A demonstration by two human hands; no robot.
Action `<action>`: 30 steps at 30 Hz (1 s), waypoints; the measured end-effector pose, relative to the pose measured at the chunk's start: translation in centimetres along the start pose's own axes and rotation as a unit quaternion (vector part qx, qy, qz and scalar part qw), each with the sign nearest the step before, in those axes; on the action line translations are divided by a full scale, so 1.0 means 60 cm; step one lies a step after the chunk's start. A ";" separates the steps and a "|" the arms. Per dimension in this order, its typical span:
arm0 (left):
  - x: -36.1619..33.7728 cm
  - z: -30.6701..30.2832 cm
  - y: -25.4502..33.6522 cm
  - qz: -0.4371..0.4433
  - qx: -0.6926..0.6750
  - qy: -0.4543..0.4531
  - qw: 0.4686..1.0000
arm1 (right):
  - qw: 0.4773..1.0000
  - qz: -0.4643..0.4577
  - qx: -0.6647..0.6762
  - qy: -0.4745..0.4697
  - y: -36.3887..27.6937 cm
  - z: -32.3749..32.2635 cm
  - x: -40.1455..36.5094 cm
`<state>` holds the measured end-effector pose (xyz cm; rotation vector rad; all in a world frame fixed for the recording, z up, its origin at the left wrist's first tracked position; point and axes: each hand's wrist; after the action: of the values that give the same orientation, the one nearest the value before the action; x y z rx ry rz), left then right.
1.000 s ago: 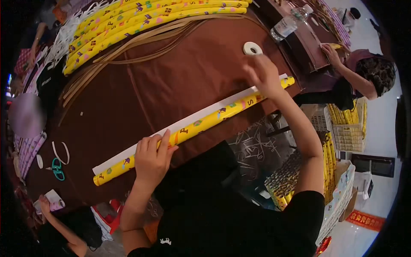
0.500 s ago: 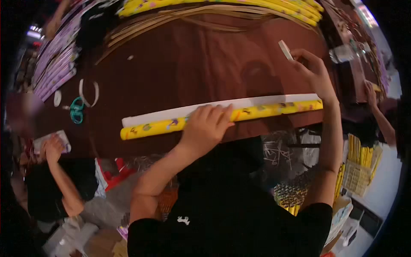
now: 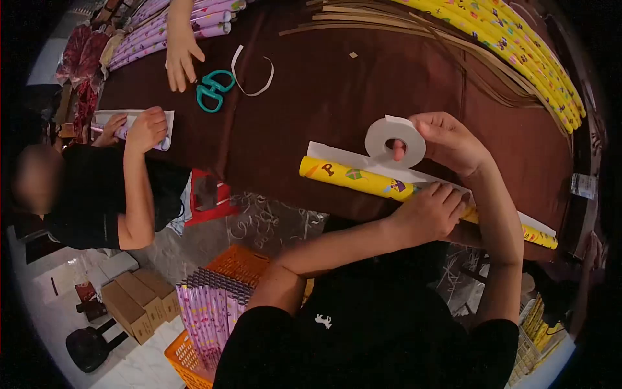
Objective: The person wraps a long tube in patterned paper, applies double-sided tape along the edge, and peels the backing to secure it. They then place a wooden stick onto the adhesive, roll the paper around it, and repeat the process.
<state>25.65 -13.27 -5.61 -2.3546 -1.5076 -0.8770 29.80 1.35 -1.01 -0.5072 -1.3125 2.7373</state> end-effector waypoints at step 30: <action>-0.114 -0.131 -0.096 -0.372 -0.172 0.179 0.894 | 0.755 -0.326 -0.566 -0.056 0.041 0.043 0.007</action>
<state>15.62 -19.52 -4.10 -1.6009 -2.2428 -1.7554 28.79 -2.05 -1.49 0.1304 -2.4661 1.1999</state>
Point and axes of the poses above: each hand's wrist, its own x-axis towards the middle knuckle, its own z-axis out of the palm, y = z × x, and after that the axes turned 9 degrees about x, right-handed
